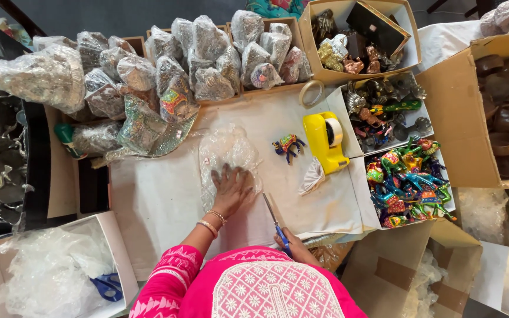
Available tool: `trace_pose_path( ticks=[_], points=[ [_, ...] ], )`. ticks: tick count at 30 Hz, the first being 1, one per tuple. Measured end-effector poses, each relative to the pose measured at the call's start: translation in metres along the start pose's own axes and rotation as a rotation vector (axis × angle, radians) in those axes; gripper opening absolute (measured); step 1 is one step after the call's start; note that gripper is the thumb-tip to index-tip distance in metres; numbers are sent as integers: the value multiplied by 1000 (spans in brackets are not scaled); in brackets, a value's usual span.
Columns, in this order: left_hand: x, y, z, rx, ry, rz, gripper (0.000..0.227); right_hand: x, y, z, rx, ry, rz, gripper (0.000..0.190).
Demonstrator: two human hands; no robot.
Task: The person cuts a sheet of bubble wrap using scissors on a table. The person then picks up a small decorative figurine from a box and places it on the table.
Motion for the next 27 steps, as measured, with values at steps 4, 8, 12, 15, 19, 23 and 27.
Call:
trace_pose_path(
  ticks=[4,8,12,15,19,23,27],
  points=[
    [0,-5,-7,27,-14,40,79,5,5,10,-31,-63,5,52],
    [1,-7,-12,55,-6,35,97,5,12,26,76,58,8,48],
    [4,-12,-14,56,-19,50,105,8,15,38,64,30,-25,49],
    [4,-11,-14,83,-5,50,105,22,22,30,-4,-31,-62,50],
    [4,-13,-14,99,15,38,104,35,31,20,59,-62,-103,50],
    [4,-11,-13,115,27,43,104,26,26,42,-11,-32,-142,45],
    [5,-13,-15,115,29,41,105,23,26,51,-36,3,-161,47]
  ],
)
Point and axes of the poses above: each hand's wrist, its own x-axis towards the middle knuckle, its own y-axis out of the palm, z = x × y, the point moved 3 cm from there along x, towards the middle knuckle, and after that the axes turned 13 degrees about -z, right-handed, at the moved point
